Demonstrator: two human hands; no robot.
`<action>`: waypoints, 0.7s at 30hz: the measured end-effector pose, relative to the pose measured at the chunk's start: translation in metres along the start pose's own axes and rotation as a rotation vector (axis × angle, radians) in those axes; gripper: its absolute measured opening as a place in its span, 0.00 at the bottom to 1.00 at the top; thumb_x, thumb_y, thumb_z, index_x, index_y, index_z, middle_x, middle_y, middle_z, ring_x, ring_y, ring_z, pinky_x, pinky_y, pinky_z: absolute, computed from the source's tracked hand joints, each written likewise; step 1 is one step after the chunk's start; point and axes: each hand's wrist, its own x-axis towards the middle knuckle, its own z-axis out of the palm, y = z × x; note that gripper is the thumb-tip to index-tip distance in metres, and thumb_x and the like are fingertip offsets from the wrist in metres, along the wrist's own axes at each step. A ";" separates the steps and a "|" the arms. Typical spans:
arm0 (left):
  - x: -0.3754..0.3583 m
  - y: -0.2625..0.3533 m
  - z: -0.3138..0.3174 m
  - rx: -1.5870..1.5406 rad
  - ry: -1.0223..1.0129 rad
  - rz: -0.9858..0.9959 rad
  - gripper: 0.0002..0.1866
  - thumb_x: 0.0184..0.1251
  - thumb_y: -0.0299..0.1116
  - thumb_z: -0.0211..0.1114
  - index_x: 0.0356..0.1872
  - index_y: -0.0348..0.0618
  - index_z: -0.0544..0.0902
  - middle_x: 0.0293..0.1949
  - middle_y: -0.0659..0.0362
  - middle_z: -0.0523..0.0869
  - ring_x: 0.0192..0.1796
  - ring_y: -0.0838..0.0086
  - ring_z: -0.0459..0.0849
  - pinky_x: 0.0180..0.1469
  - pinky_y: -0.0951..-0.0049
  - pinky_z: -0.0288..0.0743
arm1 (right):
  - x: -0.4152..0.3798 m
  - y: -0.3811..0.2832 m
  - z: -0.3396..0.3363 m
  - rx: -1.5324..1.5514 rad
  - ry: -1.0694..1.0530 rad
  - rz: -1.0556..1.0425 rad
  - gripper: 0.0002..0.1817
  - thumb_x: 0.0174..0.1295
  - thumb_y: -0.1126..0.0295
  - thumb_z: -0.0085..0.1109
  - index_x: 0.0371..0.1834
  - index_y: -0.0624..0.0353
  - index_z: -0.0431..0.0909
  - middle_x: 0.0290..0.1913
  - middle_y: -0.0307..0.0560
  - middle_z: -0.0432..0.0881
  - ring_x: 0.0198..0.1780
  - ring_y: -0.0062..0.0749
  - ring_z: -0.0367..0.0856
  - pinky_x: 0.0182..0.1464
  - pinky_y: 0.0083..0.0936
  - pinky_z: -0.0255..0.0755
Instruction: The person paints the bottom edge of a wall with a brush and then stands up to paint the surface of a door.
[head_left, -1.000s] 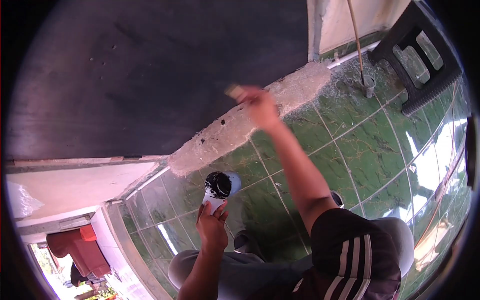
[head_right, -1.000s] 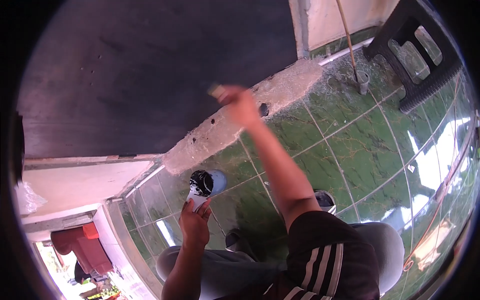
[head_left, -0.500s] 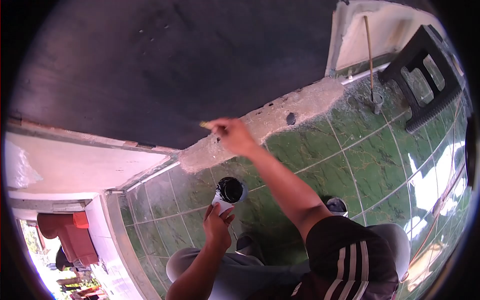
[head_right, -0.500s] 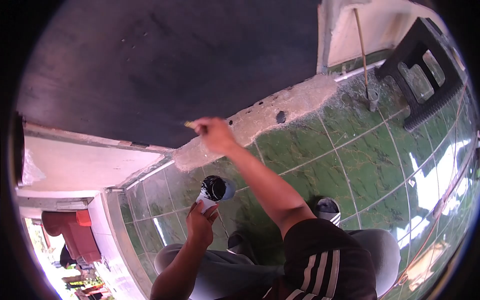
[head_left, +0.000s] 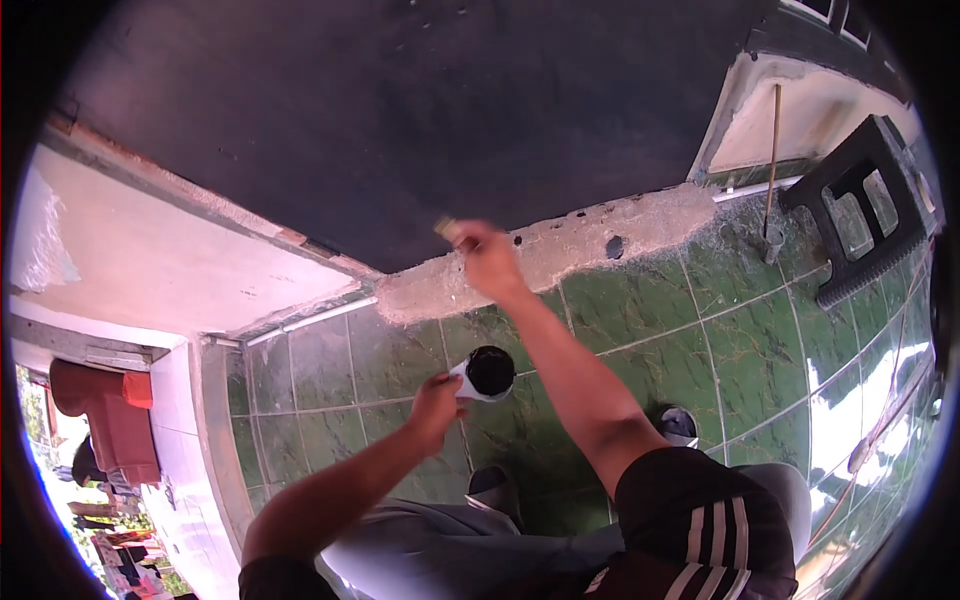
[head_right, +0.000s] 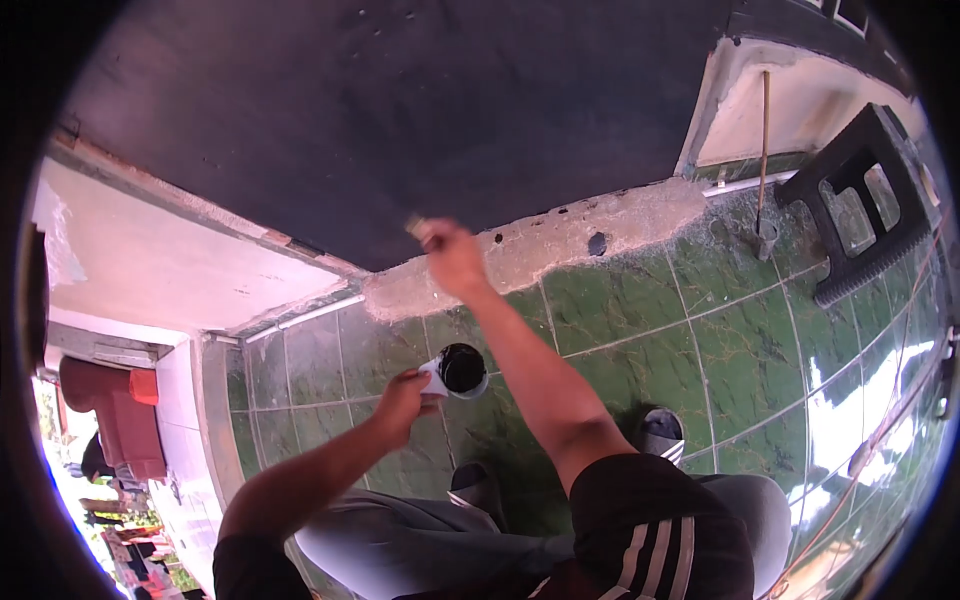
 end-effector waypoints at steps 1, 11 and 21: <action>0.020 -0.005 -0.007 0.046 -0.045 0.021 0.17 0.76 0.38 0.57 0.59 0.42 0.77 0.51 0.58 0.84 0.49 0.69 0.85 0.49 0.64 0.75 | -0.018 -0.022 0.006 -0.125 -0.251 0.083 0.10 0.63 0.79 0.56 0.45 0.64 0.83 0.38 0.54 0.86 0.44 0.40 0.85 0.50 0.28 0.76; 0.103 -0.032 -0.049 0.027 -0.123 0.187 0.16 0.75 0.41 0.59 0.54 0.41 0.81 0.48 0.59 0.85 0.47 0.71 0.84 0.49 0.64 0.76 | 0.030 0.028 -0.071 0.043 0.632 0.004 0.12 0.69 0.73 0.60 0.53 0.64 0.80 0.39 0.42 0.85 0.37 0.26 0.79 0.43 0.26 0.74; 0.121 -0.053 -0.075 -0.076 -0.133 0.124 0.17 0.76 0.42 0.58 0.57 0.43 0.79 0.48 0.60 0.85 0.48 0.73 0.84 0.48 0.66 0.76 | -0.030 0.059 0.044 -0.235 -0.314 0.074 0.14 0.66 0.72 0.61 0.54 0.55 0.85 0.51 0.39 0.87 0.47 0.25 0.80 0.54 0.22 0.73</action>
